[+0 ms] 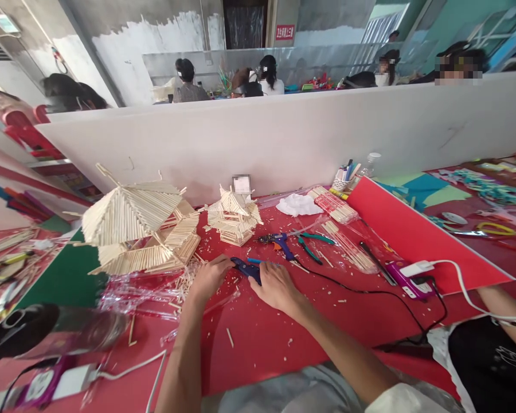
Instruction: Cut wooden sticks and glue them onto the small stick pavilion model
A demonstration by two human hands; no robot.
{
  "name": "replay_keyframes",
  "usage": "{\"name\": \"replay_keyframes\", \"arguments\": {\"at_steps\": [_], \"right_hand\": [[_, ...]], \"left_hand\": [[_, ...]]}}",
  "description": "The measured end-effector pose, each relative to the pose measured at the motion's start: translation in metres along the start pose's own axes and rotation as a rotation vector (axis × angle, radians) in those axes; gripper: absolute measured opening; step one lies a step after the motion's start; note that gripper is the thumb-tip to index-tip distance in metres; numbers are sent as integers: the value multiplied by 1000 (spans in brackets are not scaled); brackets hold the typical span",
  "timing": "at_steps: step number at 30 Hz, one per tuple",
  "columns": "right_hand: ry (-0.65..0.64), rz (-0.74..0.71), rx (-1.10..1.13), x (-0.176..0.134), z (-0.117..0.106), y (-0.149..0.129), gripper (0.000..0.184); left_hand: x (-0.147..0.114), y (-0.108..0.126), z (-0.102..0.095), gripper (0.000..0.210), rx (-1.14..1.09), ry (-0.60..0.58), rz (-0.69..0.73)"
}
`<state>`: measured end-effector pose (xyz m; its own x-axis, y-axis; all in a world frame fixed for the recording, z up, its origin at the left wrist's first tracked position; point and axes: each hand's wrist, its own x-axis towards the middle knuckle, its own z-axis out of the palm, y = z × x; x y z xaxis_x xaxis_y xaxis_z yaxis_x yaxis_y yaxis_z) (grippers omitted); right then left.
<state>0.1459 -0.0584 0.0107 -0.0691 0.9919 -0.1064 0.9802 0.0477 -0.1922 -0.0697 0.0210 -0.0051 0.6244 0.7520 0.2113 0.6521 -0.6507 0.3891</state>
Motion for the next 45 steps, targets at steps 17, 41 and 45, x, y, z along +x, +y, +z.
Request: {"name": "replay_keyframes", "arguments": {"at_steps": [17,41,45], "right_hand": [[188,16,-3,-4,20,-3,73],[128,67,952,31,-8,123,43],[145,21,1217,27,-11,116,56]], "left_hand": [[3,-3,5,24,-13,77,-33],[7,0,25,22,-169,201,-113],[6,-1,29,25,-160,266,-102]]}}
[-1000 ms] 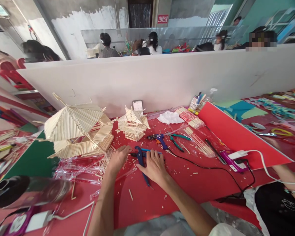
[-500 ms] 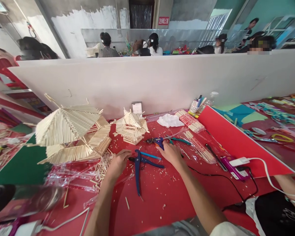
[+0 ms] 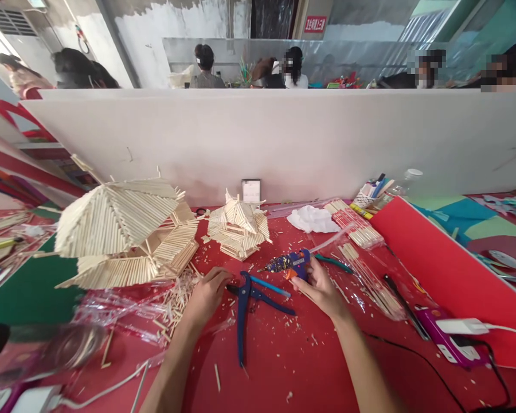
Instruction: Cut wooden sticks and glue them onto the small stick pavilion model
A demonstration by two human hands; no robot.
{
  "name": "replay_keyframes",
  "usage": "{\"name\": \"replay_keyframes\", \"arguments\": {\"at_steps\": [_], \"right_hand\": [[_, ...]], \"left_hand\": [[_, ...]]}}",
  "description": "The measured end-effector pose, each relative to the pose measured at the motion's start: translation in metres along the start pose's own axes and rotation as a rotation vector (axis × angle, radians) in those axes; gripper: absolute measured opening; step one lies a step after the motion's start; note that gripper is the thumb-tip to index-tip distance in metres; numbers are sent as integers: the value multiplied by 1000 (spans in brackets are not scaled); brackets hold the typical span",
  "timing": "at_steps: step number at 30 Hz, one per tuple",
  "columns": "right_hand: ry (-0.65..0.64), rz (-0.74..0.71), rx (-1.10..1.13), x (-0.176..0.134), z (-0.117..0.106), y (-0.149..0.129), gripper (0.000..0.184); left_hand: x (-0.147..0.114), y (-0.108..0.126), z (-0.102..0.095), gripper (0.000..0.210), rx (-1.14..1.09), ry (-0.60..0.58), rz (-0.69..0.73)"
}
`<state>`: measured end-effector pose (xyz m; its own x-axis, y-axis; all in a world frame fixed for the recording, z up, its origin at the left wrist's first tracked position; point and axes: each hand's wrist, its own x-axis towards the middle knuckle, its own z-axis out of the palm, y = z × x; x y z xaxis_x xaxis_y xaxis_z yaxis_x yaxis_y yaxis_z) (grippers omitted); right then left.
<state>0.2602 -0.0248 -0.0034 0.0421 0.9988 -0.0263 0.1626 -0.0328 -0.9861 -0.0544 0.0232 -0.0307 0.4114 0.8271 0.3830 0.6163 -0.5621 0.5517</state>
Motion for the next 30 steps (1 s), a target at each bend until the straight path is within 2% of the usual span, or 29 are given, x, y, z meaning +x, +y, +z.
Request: {"name": "replay_keyframes", "arguments": {"at_steps": [3,7,12,14,17,22,30], "right_hand": [[-88,-70,48,2,0,-1,39],[-129,-106,26,19,-6,-11,45],[-254,-164,-201,51,-9,-37,41],[-251,-196,-257,60,-8,-42,40],[-218,-214,-286,69,-9,-40,40],[-244,-227,-268,76,-11,-32,43],[-242,-144,-293,81,-8,-16,41]], "left_hand": [[-1,-3,3,28,-18,67,5],[-1,-2,5,26,-33,73,16],[-1,4,2,29,-8,60,34],[0,5,0,29,13,70,29],[0,7,-2,25,34,83,13],[0,10,-2,17,74,88,-17],[3,11,-5,14,109,97,-27]]}}
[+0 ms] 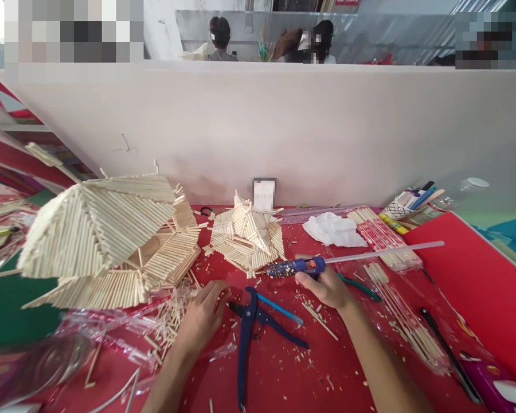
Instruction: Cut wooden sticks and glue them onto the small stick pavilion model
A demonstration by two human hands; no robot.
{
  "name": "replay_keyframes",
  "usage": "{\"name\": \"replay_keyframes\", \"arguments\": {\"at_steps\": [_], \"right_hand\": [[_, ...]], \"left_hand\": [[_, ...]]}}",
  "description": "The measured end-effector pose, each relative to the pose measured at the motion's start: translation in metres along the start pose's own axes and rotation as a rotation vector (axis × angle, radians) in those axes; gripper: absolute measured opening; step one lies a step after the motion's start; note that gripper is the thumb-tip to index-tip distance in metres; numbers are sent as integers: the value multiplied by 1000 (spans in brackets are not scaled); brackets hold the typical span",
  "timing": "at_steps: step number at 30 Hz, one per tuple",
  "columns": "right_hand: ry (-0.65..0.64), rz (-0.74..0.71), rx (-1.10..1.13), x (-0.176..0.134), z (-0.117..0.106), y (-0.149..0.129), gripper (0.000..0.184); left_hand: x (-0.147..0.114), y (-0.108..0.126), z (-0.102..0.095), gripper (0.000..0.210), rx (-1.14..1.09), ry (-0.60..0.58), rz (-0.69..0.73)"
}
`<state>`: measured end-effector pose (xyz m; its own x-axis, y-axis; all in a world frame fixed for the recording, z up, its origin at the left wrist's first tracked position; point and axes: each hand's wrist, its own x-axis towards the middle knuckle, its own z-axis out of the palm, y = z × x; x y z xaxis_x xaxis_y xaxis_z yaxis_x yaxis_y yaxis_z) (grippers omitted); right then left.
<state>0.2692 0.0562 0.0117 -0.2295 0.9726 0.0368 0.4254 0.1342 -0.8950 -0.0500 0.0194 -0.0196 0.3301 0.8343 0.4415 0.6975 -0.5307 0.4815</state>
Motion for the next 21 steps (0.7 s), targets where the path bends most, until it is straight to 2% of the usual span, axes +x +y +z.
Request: {"name": "replay_keyframes", "arguments": {"at_steps": [6,13,21], "right_hand": [[52,29,8,0,2,-4,38],[1,27,24,0,1,-10,39],[-8,36,13,-2,-2,-6,42]], "left_hand": [[0,-2,-1,14,6,-11,4],[1,-2,0,14,19,9,26],[-1,-2,-1,15,35,7,36]]}}
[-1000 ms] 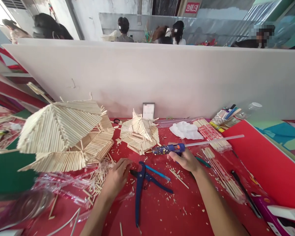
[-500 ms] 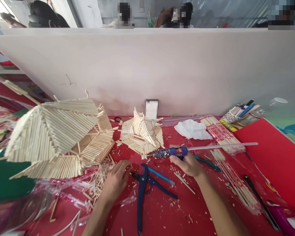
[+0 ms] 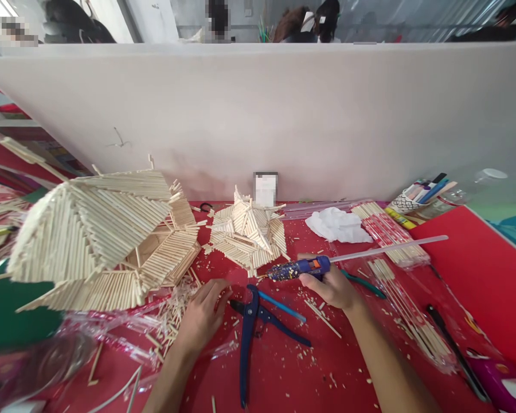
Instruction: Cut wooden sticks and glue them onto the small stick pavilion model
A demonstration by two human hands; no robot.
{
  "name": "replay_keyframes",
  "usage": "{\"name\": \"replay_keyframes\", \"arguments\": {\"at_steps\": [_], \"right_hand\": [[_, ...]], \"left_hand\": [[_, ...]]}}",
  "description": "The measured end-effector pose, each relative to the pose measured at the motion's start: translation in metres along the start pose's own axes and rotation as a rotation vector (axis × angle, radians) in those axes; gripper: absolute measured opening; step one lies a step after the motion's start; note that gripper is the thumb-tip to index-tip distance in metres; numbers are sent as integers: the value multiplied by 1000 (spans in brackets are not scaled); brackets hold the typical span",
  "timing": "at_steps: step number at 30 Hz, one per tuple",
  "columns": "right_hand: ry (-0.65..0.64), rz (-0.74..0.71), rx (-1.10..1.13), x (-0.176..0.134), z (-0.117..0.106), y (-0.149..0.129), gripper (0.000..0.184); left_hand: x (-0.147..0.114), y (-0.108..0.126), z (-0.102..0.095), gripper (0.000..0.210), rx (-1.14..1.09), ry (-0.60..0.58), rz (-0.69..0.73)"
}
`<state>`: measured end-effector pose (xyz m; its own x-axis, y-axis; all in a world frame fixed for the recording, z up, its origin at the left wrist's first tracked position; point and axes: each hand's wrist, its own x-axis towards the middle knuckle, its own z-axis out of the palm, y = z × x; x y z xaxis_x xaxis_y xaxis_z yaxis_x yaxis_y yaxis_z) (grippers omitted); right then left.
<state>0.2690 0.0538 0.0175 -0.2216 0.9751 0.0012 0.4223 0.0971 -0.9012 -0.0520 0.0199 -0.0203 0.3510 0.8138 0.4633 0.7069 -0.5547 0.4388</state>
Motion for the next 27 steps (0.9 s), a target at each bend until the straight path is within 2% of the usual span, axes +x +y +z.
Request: {"name": "replay_keyframes", "arguments": {"at_steps": [5,11,18,22,27], "right_hand": [[4,-18,2,1,0,2,41],[-15,-5,13,2,0,-2,41],[-24,16,48,1,-1,2,45],[4,60,69,0,-2,6,50],[-4,35,48,0,-1,5,45]], "left_hand": [[0,1,1,15,-7,14,-1],[4,8,-6,15,-89,115,22],[13,28,-22,15,-174,229,-62],[32,43,-32,14,-129,213,-14],[53,50,-34,16,-80,150,31]]}}
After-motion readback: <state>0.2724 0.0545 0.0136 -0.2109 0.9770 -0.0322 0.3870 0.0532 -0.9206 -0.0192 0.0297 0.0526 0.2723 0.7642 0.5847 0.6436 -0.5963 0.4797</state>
